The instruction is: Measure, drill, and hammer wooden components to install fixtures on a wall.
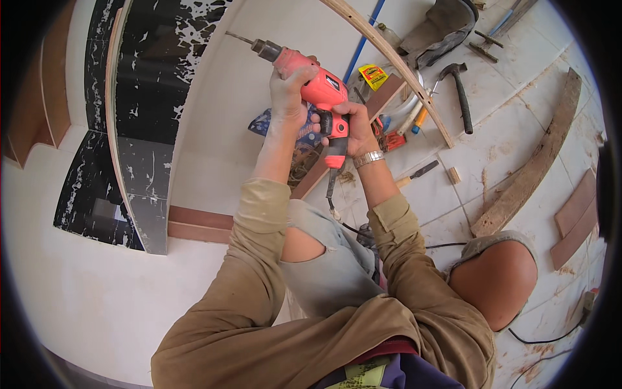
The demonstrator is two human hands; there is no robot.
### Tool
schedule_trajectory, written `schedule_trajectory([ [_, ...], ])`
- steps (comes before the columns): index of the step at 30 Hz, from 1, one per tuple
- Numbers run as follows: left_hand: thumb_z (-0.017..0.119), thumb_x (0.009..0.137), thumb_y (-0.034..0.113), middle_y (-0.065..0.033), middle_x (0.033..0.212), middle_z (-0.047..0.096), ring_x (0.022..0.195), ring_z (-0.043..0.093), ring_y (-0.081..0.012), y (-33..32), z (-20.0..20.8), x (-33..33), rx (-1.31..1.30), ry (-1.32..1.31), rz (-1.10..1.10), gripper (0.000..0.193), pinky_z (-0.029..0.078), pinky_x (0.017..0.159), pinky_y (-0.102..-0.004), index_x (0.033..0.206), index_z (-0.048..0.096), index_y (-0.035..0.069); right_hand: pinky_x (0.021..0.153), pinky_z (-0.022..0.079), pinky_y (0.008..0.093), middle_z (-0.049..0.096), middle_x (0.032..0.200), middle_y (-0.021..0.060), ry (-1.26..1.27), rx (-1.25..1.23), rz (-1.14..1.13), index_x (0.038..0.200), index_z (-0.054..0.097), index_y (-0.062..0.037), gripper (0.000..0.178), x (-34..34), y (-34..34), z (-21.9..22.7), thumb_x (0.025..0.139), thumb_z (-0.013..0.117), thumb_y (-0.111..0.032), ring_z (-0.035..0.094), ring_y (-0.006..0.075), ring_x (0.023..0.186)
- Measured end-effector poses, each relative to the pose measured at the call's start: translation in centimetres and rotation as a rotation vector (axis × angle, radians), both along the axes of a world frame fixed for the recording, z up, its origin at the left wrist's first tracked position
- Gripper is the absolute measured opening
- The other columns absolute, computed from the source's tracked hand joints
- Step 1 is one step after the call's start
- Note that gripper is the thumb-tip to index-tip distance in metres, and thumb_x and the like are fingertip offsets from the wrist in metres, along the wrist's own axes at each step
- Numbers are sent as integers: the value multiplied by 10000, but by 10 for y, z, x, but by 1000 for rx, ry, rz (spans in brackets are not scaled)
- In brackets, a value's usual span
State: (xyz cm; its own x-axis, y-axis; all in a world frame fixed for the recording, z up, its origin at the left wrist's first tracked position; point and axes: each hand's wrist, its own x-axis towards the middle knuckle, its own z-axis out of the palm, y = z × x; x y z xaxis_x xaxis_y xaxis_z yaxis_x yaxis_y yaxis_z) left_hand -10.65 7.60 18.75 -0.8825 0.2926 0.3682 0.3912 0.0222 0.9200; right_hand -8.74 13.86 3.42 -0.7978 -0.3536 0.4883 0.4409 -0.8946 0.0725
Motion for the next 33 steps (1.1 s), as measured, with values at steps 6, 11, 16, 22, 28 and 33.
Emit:
schedule_trajectory([
  [6, 765, 785, 66, -131, 1074, 647, 980, 631, -224, -2, -21, 0, -121, -15, -49, 430, 537, 913, -402, 1154, 544, 40, 534, 623, 442, 705, 1005, 235, 2, -39, 44, 1201, 578, 82, 474, -1, 2, -36, 829, 581, -212, 732, 341, 817],
  [11, 756, 821, 137, -117, 1087, 641, 1080, 602, -226, -3, -62, 2, 0, -175, -75, 393, 497, 985, -423, 1149, 555, 55, 541, 626, 454, 701, 965, 232, -155, 75, -34, 1169, 590, 68, 399, 30, 20, -51, 832, 602, -145, 727, 342, 784],
  [16, 624, 929, 358, -112, 1164, 629, 1119, 594, -256, -11, -86, 13, 209, -569, -141, 409, 457, 1039, -447, 1153, 578, 20, 572, 582, 325, 697, 955, 170, -151, 890, -699, 1260, 565, 34, 506, 86, 55, -21, 823, 734, -158, 702, 223, 734],
  [22, 567, 958, 486, -80, 1107, 651, 1085, 620, -246, -16, -62, 49, 213, -739, -170, 465, 480, 1012, -434, 1124, 602, 53, 738, 546, 285, 661, 1094, 116, 142, 1022, -457, 1296, 552, -61, 558, 96, 91, 7, 994, 554, -531, 650, 149, 843],
  [28, 484, 1007, 486, -75, 1276, 581, 1205, 573, -250, -19, -77, 56, 386, -721, -118, 461, 472, 1027, -442, 1287, 521, 121, 592, 571, 346, 663, 1055, 109, 213, 1022, -248, 1198, 563, -150, 525, 59, 80, 29, 957, 538, -616, 673, 174, 748],
  [33, 472, 998, 612, -79, 1469, 479, 1325, 504, -265, -35, -119, 84, 321, -813, -441, 674, 432, 1085, -478, 1476, 346, 155, 616, 567, 301, 675, 1058, 97, 149, 1474, 69, 1127, 624, -139, 503, 103, 142, 67, 898, 576, -584, 687, 182, 741],
])
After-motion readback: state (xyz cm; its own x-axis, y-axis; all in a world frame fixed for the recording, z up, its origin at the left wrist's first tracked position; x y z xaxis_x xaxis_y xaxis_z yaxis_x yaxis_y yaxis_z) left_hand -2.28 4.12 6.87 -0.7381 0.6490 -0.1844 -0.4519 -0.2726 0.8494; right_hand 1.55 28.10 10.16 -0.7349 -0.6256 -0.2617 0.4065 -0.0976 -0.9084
